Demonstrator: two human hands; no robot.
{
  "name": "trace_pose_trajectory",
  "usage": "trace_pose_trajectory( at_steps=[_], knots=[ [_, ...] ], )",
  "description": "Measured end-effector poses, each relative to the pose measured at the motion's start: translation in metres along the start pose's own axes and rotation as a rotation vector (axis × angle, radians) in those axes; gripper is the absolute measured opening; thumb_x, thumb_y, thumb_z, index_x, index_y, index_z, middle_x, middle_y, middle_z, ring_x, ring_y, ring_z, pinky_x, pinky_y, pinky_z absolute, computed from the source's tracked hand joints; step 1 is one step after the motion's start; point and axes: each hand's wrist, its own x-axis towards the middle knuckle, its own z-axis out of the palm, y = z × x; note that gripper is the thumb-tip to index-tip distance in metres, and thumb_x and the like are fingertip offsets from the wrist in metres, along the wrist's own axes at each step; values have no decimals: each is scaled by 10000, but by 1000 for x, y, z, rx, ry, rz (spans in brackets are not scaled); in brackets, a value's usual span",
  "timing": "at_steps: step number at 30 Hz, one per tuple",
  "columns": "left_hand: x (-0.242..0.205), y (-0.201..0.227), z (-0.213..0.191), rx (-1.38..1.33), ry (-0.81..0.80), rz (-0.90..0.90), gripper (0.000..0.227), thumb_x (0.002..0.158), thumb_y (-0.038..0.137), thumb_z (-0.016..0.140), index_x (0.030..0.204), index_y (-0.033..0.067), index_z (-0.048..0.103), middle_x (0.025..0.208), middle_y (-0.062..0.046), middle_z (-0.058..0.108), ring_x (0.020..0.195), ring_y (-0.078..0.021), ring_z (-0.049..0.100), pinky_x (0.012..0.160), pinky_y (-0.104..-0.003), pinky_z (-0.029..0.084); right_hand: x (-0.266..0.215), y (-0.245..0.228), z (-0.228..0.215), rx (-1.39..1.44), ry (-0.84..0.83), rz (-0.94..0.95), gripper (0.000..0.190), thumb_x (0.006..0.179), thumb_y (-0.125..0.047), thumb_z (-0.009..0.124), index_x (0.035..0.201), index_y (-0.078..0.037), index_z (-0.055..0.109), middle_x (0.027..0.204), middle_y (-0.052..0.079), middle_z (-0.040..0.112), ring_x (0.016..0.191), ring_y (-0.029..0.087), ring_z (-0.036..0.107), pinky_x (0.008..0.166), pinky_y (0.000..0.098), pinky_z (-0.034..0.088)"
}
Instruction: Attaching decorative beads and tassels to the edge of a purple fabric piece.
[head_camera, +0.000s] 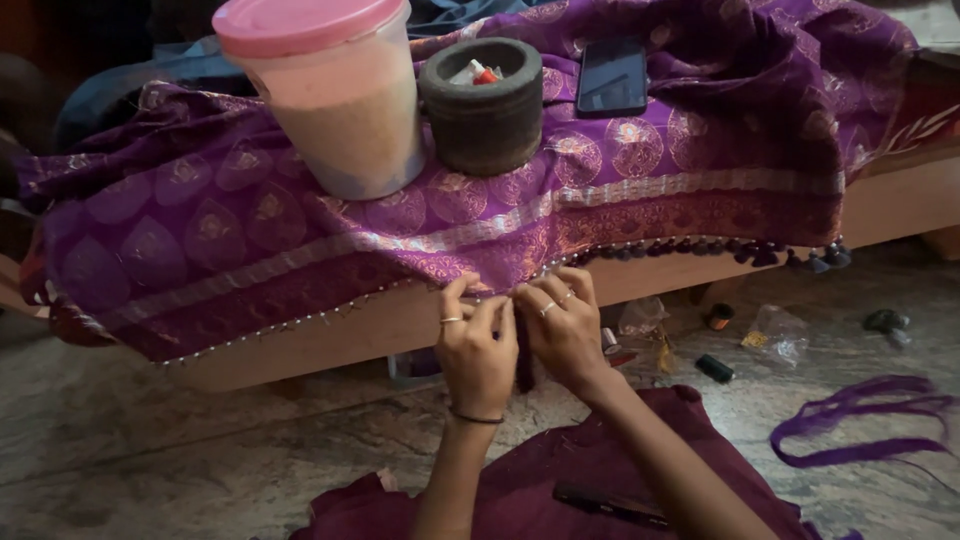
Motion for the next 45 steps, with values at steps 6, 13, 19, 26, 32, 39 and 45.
trace_pose_trajectory(
  at_steps=[6,13,19,26,32,39,45],
  knots=[
    [-3,-12,15,-76,-112,-249,107,836,105,755,834,-2,756,1287,-144,579,657,-148,651,582,-289,587,-12,14,5,302,-200,447,103,950,-106,655,1014,-70,728,1049,36,647,1083,204,541,841,337,558],
    [-7,-25,20,-518,-64,-466,135,849,108,768,861,-26,784,1132,-97,642,728,-117,663,638,-269,561,-13,14,-2,726,-294,697,195,947,-211,700,1019,-41,764,1008,37,673,1003,159,589,874,321,525],
    [-17,-57,41,-447,-20,-325,161,916,119,718,854,-28,697,1099,-78,690,827,-119,682,679,-261,564,-19,27,16,1059,-177,810,94,974,-177,673,975,-83,664,1001,19,658,901,135,570,857,307,484],
    [-11,-61,43,-898,-157,-360,365,1063,280,523,916,-8,691,1153,-44,673,646,-72,562,582,-240,485,-5,30,26,1528,-106,1072,36,1028,-147,556,1018,-112,553,962,32,634,884,146,587,837,332,472],
    [17,-56,31,-1105,-519,-484,317,1042,273,489,874,52,642,754,12,643,532,-62,524,456,-233,426,2,27,29,1665,-223,986,70,1038,-134,544,981,-112,510,851,43,602,792,183,612,709,389,488],
    [-12,-77,62,-1096,-309,-426,364,1165,267,521,879,48,576,784,-1,608,620,-38,463,554,-214,370,-20,51,48,1424,-198,950,56,1065,-134,549,1028,-92,547,910,5,616,857,126,587,843,290,494],
    [-32,-52,45,-983,-208,-655,360,1023,289,629,1309,76,680,984,-6,700,614,-50,599,538,-223,441,-104,66,-14,686,-552,436,206,926,-147,687,1069,-51,574,935,87,625,830,217,606,734,350,520]
  ],
)
